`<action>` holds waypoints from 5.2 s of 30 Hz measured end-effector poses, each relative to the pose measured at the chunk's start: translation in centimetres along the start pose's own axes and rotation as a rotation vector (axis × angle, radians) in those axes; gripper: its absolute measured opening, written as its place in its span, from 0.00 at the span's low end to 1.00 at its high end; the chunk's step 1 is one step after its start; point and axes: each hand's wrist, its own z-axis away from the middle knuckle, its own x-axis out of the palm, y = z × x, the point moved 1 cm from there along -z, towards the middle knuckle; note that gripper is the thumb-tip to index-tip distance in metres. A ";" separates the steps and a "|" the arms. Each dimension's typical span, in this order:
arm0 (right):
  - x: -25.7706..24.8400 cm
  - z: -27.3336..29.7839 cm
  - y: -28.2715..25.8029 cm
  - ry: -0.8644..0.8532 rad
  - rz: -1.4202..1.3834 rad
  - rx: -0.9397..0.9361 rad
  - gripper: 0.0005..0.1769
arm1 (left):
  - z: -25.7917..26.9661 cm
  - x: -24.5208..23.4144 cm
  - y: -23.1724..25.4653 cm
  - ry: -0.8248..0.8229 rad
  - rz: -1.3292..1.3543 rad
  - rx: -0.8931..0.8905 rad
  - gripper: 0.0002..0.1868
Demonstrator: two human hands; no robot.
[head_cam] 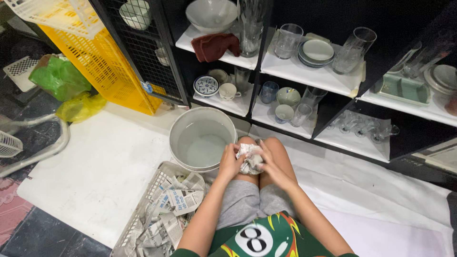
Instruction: The person washes small ceramic bowls and cups in a bucket of water, then dries them with a cloth and wraps them in newspaper. The person handles each item one at a time, rinsing, drying, and wrapping before placing the wrapped items into a basket.
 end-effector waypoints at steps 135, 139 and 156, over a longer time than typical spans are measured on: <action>19.9 -9.9 0.0 0.103 -0.460 0.809 0.29 | 9.6 -11.5 -30.2 -0.767 -1.143 -0.507 0.61; 19.9 -9.8 0.0 0.112 -0.471 0.838 0.30 | 8.9 -11.2 -30.9 -0.742 -1.192 -0.353 0.63; 19.7 -10.1 -0.1 0.156 -0.449 0.880 0.29 | 8.7 -11.0 -33.2 -0.830 -0.828 -0.651 0.57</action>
